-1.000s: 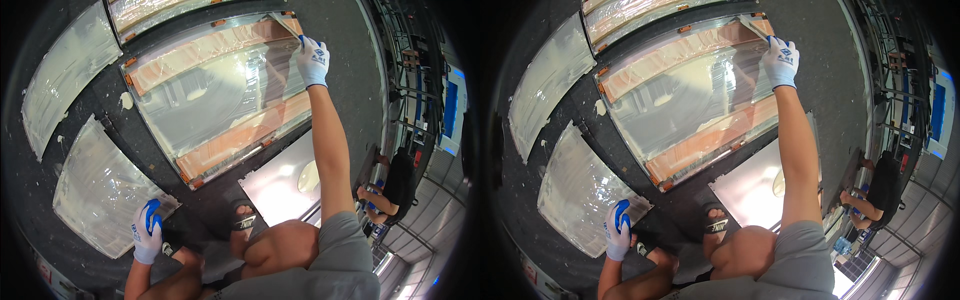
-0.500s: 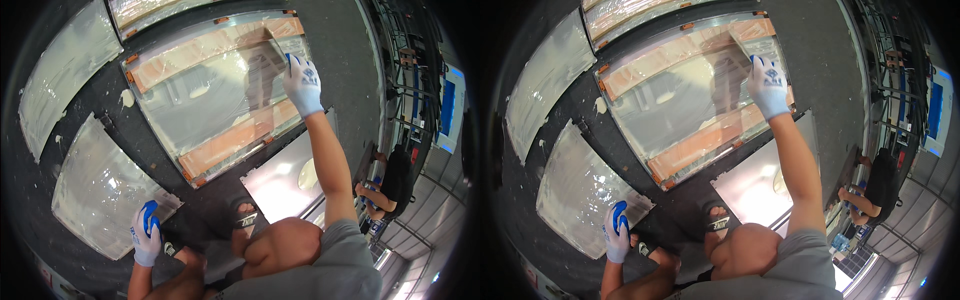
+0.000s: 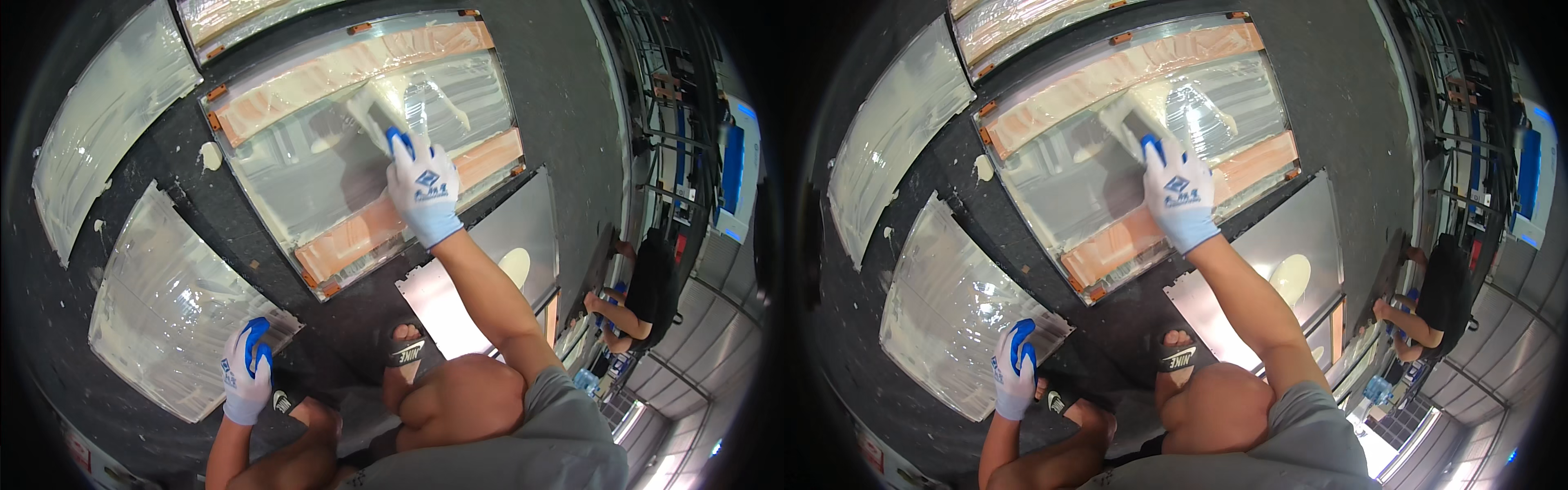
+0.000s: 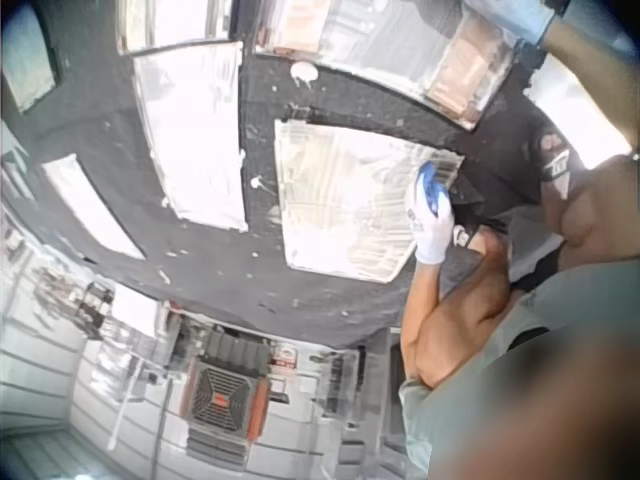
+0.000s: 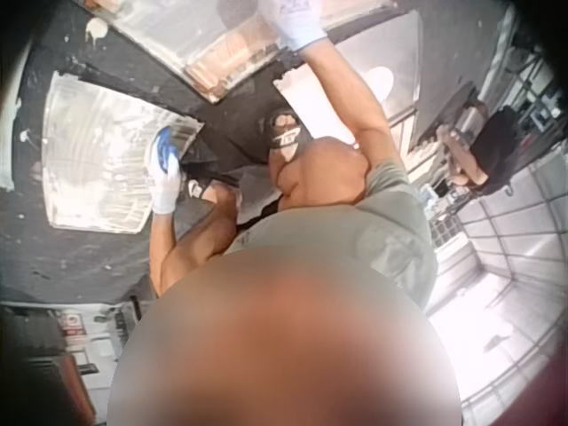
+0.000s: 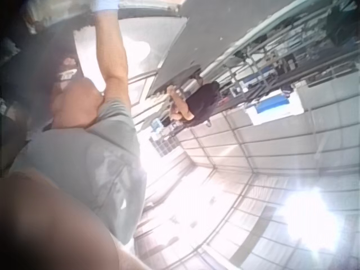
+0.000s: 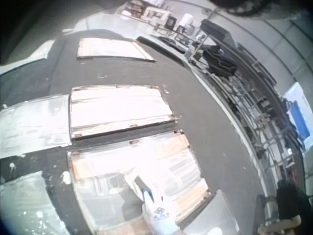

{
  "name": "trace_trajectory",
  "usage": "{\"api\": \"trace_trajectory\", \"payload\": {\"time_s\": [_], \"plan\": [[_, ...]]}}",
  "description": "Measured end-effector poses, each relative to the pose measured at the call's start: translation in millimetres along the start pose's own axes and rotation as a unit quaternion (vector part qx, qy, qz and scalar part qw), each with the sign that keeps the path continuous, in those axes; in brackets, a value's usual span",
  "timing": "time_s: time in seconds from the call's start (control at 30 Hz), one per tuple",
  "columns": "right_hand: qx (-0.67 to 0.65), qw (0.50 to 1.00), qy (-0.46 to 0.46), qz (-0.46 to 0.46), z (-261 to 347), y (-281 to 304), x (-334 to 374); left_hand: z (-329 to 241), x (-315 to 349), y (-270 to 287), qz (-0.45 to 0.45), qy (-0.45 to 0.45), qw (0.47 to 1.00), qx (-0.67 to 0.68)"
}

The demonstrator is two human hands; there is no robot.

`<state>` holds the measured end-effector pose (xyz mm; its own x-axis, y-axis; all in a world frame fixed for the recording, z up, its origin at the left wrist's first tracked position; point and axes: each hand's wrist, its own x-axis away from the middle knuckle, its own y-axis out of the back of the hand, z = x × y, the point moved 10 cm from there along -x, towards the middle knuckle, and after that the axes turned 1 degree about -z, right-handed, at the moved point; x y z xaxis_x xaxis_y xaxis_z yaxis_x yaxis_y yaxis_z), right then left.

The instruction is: The person squats on the floor and uses a trowel to spread a thick white paste onto several rectangular panels laid out on the ground. The person repeatedly scoops paste from a metal sheet and smooths it over the panel surfaces.

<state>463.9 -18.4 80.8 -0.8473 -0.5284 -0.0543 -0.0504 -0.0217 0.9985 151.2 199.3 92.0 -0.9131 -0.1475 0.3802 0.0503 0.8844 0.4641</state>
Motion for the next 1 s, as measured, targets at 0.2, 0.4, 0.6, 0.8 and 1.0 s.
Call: {"api": "trace_trajectory", "payload": {"time_s": [0.2, 0.4, 0.6, 0.8, 1.0], "plan": [[0.051, 0.998, -0.007, -0.022, -69, -9, -11, 6, -2, 0, -0.007, 0.055, 0.996, 0.065], [0.106, 0.992, -0.041, -0.051, -148, -8, -23, 7, 1, -4, 0.006, 0.039, 0.999, 0.017], [0.128, 0.986, -0.064, -0.089, -189, 12, -37, 7, 2, -2, -0.018, 0.032, 0.999, -0.005], [0.072, 0.99, -0.083, -0.088, -199, 39, -48, 15, 1, -6, -0.002, 0.065, 0.998, 0.027], [-0.098, 0.969, -0.203, -0.103, -237, 43, -88, 14, 3, -5, -0.001, 0.052, 0.999, 0.015]]}}
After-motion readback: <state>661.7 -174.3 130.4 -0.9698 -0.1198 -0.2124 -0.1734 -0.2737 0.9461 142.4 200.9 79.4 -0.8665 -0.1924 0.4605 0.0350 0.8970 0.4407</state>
